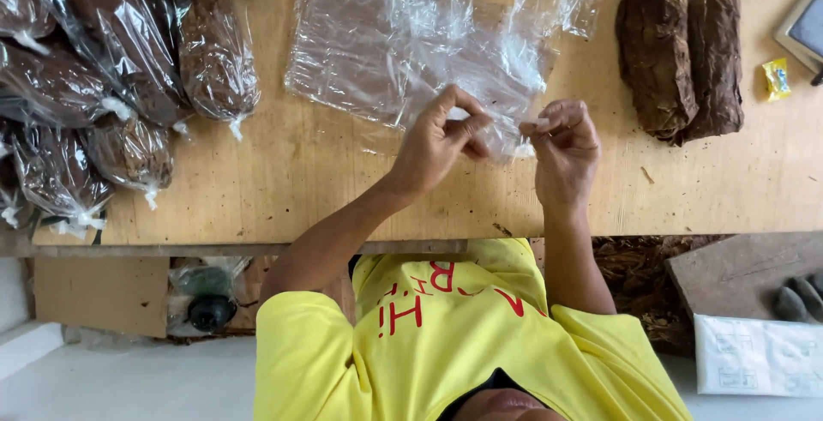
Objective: The person wraps dark brown elongated items in clear plastic bags and ties them with white twist ties. They place the finished packages on a wooden table alongside other completed packages. The person repeats this process for several items.
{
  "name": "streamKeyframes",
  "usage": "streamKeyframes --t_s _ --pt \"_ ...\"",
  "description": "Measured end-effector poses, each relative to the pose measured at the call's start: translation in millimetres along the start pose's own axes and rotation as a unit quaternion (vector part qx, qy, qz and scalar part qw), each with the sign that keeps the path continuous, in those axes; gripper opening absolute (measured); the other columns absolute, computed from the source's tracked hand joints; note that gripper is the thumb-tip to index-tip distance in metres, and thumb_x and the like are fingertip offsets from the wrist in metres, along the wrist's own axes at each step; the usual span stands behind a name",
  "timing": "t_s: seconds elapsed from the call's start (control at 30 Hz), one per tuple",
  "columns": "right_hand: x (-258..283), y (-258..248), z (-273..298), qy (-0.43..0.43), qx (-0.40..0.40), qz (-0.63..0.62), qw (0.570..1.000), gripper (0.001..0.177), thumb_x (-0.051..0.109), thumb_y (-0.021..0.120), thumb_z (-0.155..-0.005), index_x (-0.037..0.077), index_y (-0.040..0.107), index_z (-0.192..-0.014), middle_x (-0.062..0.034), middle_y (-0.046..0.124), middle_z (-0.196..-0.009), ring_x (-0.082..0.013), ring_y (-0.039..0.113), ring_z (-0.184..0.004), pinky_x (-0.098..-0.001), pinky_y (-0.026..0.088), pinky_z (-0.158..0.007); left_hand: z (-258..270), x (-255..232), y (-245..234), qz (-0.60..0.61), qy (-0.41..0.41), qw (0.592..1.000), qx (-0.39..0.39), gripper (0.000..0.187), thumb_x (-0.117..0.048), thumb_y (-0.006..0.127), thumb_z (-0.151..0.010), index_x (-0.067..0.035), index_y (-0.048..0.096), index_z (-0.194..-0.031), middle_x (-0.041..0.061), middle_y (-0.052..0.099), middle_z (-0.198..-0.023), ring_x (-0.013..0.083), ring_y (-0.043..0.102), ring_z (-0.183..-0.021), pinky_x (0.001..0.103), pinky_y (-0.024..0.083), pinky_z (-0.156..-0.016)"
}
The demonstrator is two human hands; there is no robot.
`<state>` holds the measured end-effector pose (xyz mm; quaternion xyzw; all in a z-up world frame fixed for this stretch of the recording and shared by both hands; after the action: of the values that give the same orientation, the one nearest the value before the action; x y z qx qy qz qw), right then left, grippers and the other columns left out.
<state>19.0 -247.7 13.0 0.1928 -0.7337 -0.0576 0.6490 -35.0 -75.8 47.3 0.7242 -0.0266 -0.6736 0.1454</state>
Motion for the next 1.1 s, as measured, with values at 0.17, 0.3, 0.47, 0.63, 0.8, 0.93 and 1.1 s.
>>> streamKeyframes --t_s 0.17,0.3,0.47,0.63,0.8,0.93,1.1 --pt "2.2 12.0 10.2 -0.043 0.062 0.3 0.951 0.018 -0.014 0.06 -0.092 0.002 0.068 -0.094 -0.0097 0.047 -0.094 -0.0139 0.052 -0.081 -0.0239 0.052 -0.059 -6.7 -9.9 -10.2 -0.078 0.099 0.992 -0.024 0.007 -0.003 0.056 -0.097 -0.003 0.054 -0.104 0.005 0.052 -0.088 0.0142 0.062 -0.084 0.037 0.058 -0.074" --pt "-6.3 12.1 13.3 -0.081 0.112 0.357 0.924 0.032 -0.012 0.051 -0.095 0.003 0.063 -0.12 -0.0166 0.048 -0.101 -0.0213 0.056 -0.074 -0.033 0.053 -0.061 -9.1 -3.5 -13.5 -0.202 0.168 0.964 -0.046 0.019 -0.007 0.069 -0.087 -0.006 0.06 -0.104 0.007 0.056 -0.086 0.0173 0.062 -0.08 0.029 0.056 -0.075" --pt "-9.2 14.1 16.4 -0.06 0.118 0.336 0.933 0.036 -0.002 0.065 -0.092 -0.001 0.054 -0.125 -0.0159 0.048 -0.106 -0.0174 0.055 -0.062 -0.03 0.048 -0.053 -6.8 -3.0 -12.7 -0.331 0.237 0.913 -0.014 0.04 0.015 0.074 -0.074 -0.002 0.055 -0.104 0.01 0.044 -0.083 0.0213 0.052 -0.067 0.033 0.054 -0.06" --pt "3.5 -1.9 7.9 -0.026 0.074 0.279 0.957 0.042 -0.008 0.063 -0.09 -0.006 0.045 -0.128 -0.0148 0.046 -0.104 -0.016 0.052 -0.064 -0.0267 0.047 -0.055 -10.9 6.5 -17.7 -0.41 0.335 0.847 0.044 0.021 0.006 0.072 -0.079 -0.01 0.062 -0.088 0.01 0.05 -0.104 0.0237 0.059 -0.08 0.033 0.054 -0.069" --pt "32.6 -16.6 -6.4 -0.063 0.047 0.324 0.943 0.022 -0.009 0.063 -0.089 -0.006 0.059 -0.11 -0.0143 0.051 -0.098 -0.0204 0.059 -0.06 -0.0297 0.053 -0.051 -12.9 14.2 -21.2 -0.521 0.408 0.749 0.029 0.012 -0.018 0.074 -0.083 -0.022 0.069 -0.074 0.002 0.062 -0.101 0.0205 0.06 -0.086 0.03 0.048 -0.076" --pt "68.5 -41.8 -35.8 -0.216 -0.034 0.485 0.846 0.006 0.003 0.072 -0.09 0.006 0.071 -0.095 -0.008 0.058 -0.092 -0.0187 0.056 -0.074 -0.0248 0.048 -0.061 -13.7 -1.1 -24.2 -0.543 0.353 0.762 0.005 0.027 -0.002 0.063 -0.086 -0.021 0.073 -0.102 -0.002 0.062 -0.101 0.0153 0.062 -0.085 0.026 0.052 -0.075" --pt "72.1 -71.3 -58.8 -0.162 -0.072 0.702 0.69 0.037 0.01 0.073 -0.09 0.01 0.057 -0.124 -0.0129 0.051 -0.106 -0.0305 0.047 -0.096 -0.0464 0.045 -0.078 -6.9 -23.0 -22.0 -0.535 0.294 0.791 0.051 0.05 0.019 0.066 -0.082 -0.007 0.064 -0.125 0.003 0.06 -0.115 0.0128 0.062 -0.083 0.025 0.057 -0.071"
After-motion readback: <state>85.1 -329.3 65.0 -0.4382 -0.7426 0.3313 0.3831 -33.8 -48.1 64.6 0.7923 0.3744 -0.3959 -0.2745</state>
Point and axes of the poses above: each hand's wrist, its own z-axis away from the middle knuckle, its own y-axis out of the palm, x = y × z, the point moved 1 cm from there along -z, towards the middle knuckle
